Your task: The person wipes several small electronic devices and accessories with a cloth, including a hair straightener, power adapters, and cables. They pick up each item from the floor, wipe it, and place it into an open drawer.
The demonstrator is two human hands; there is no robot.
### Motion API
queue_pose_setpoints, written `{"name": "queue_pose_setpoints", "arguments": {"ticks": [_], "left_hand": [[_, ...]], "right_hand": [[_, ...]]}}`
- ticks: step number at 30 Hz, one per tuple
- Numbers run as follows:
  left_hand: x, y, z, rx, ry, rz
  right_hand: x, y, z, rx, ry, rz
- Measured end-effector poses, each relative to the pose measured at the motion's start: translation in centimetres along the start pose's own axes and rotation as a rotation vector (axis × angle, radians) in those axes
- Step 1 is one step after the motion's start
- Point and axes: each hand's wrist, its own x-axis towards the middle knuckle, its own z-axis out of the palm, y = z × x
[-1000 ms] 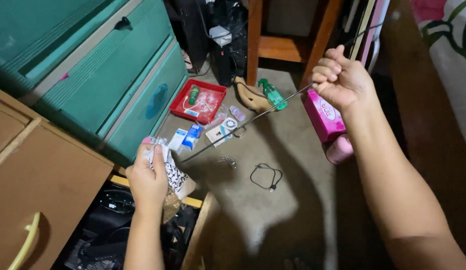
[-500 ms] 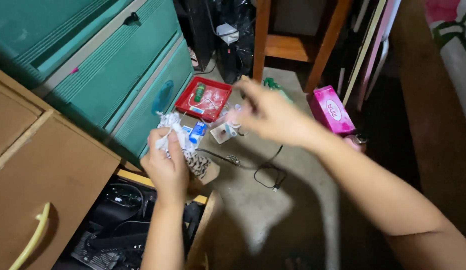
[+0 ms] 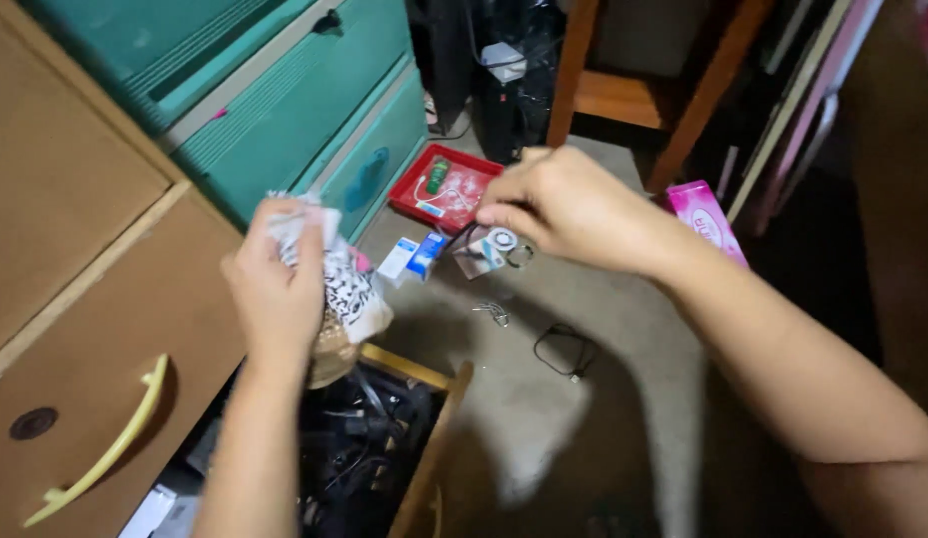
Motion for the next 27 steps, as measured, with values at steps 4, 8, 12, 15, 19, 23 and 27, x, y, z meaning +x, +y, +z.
{"name": "queue_pose_setpoints", "arguments": {"ticks": [4,8,12,15,19,23,27], "left_hand": [[2.3,4.7,-2.8,-0.128,-0.341,0.014],[0.9,2.7,-4.2,-0.193,-0.540,-0.068],[-1.5,1.1,-8.3,-0.226,-0.468,-0.381],[-2.9,1.9,-12.4,-0.221,-0.485,-0.515],[-2.5,2.4,-19.4,0.143,-0.533,-0.582],[-1.1,2.9,-24.2,0.363,-0.482,-0.713],[-2.0,0.9,-24.6,0.298,-0.380,-0.484]], "right_hand": [[2.8,-1.8,1.1,-0.046,0.054,-0.150],[6.3,-5.6,3.6,0.244,0.148,-0.242],[9.6,-9.4,8.6,0.868,0.203,-0.206],[9.7,-15.8,11.2,1.707,0.093,0.229],[11.0,-15.9,20.2,1.816,-0.019,0.331],[9.7,-17.1,32.4,2.085,-0.401,0.791],[5.4,-23.3,42.0,1.931,-0.366,0.793]]}}
